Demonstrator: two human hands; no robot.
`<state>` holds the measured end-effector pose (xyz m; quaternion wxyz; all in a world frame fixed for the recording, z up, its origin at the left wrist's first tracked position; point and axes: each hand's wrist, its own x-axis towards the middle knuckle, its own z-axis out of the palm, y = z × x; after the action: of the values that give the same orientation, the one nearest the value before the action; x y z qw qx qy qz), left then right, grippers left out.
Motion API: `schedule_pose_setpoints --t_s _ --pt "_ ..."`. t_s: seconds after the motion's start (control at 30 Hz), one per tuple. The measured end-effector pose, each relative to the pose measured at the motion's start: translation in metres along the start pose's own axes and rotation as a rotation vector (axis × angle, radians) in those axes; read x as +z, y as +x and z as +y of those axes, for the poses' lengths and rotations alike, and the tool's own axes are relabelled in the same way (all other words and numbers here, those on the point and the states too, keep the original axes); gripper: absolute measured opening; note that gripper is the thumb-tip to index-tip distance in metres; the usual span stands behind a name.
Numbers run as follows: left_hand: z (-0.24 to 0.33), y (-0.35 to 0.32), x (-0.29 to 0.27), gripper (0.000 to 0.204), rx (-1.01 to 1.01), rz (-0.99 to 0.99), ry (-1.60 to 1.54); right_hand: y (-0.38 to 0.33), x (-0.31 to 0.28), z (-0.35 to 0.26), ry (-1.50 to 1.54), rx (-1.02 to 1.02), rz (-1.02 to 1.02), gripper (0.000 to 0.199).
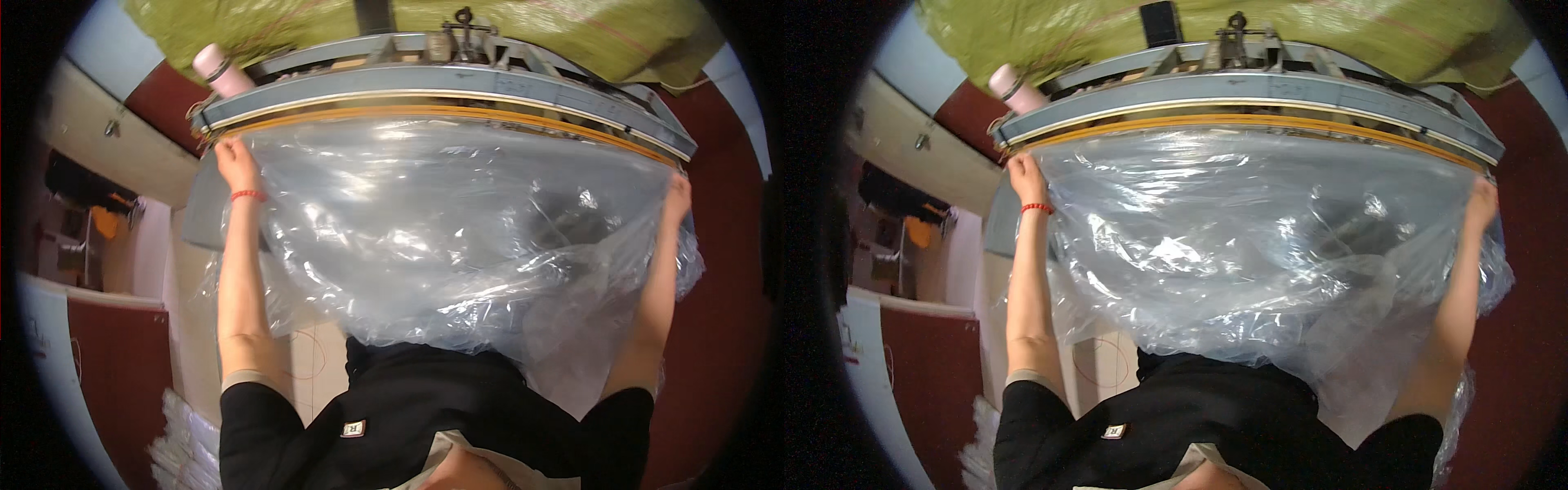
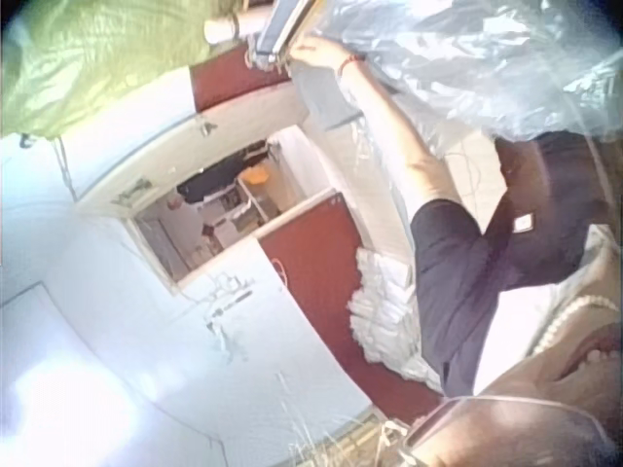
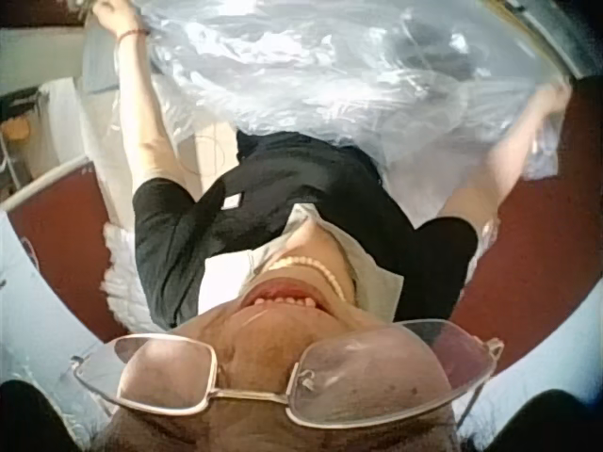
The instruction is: Manually aligning and sealing plastic film using a heat sealer machine in a factory environment.
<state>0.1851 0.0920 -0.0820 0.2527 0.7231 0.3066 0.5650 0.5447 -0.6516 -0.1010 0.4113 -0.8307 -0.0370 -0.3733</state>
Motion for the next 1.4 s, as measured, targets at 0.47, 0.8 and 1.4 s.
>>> schedule_pose_setpoints --t_s 0.47,0.8,1.4 --pt "-0.065 0.025 0.041 0.014 -0.312 -0.161 -0.367 -0.002 0.085 -0.002 0.288 0.215 -0.014 0.022" --pt "-0.063 0.034 0.031 0.018 -0.447 -0.091 -0.382 0.0 0.073 -0.033 0.117 0.163 0.053 0.026" --pt "-0.023 -0.001 -0.033 0.039 0.0 -0.367 0.62 -0.044 -0.068 -0.097 -0.043 -0.321 -0.3 0.012"
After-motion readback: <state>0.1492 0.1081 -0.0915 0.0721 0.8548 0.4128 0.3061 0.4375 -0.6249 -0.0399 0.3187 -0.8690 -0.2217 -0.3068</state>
